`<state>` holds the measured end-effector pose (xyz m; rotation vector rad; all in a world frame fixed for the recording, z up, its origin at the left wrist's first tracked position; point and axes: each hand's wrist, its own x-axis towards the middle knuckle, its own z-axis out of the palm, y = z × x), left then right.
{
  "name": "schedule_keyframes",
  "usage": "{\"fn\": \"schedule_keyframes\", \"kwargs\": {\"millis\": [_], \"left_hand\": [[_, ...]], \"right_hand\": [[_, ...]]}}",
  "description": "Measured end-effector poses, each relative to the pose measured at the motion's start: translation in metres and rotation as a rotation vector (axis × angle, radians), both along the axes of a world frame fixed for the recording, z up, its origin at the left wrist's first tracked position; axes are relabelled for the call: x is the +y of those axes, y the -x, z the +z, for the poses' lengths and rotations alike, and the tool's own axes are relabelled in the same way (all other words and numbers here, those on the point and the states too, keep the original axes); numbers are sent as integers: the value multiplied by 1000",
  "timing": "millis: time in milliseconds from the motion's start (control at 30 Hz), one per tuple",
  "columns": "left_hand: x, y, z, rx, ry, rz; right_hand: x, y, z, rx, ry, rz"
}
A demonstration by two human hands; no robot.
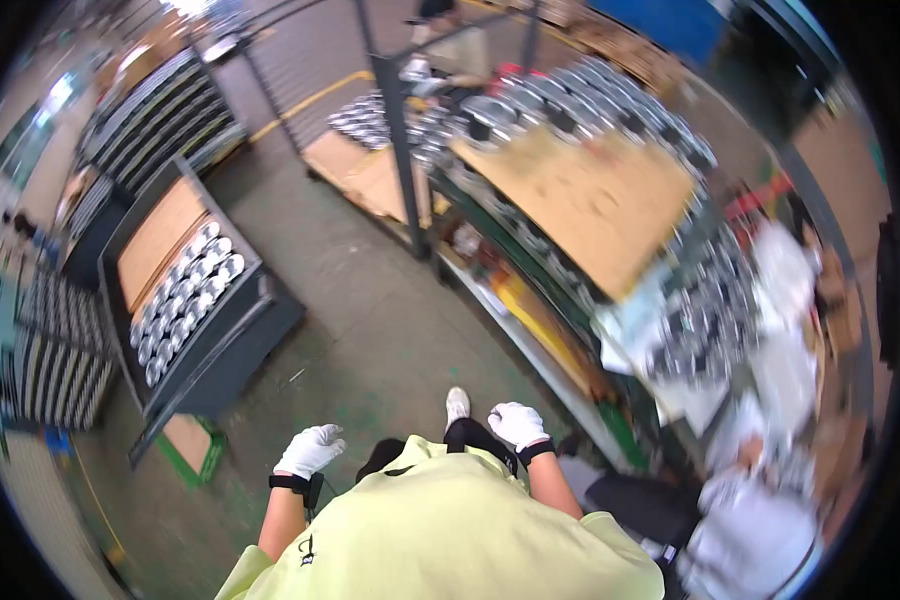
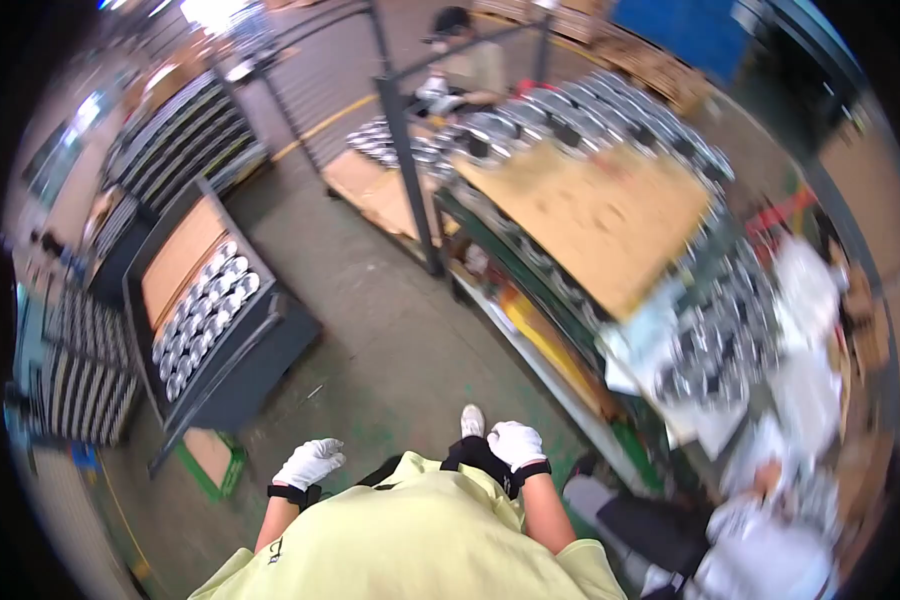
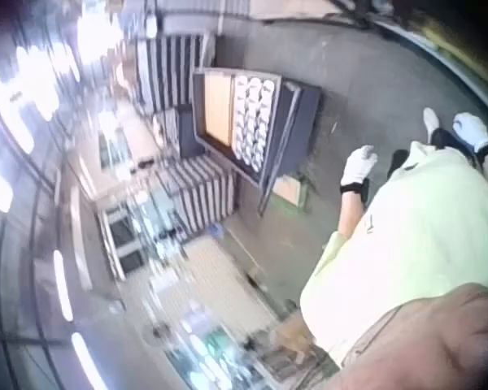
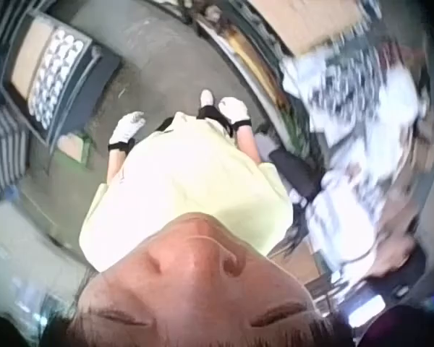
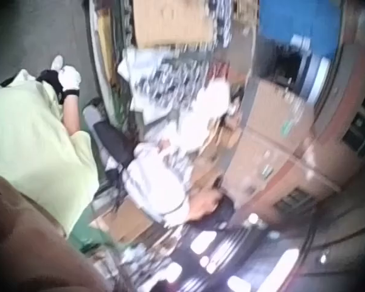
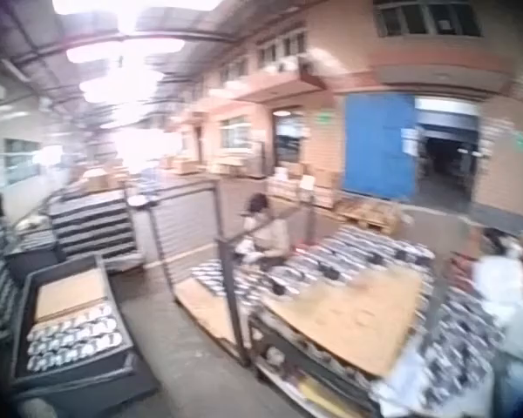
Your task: Inspecting and organizing engine pistons in an assembly area.
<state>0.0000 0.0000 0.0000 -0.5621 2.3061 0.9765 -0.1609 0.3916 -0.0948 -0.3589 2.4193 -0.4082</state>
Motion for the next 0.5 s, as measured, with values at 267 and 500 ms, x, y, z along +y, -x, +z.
{"fn": "schedule_keyframes", "kwargs": {"millis": [267, 500], "left_hand": [[-37, 62, 50, 231, 195, 313], [-139, 200, 58, 423, 100, 397]], "right_hand": [[-189, 210, 31, 234, 285, 517], [-367, 307, 41, 115, 279, 936]]}}
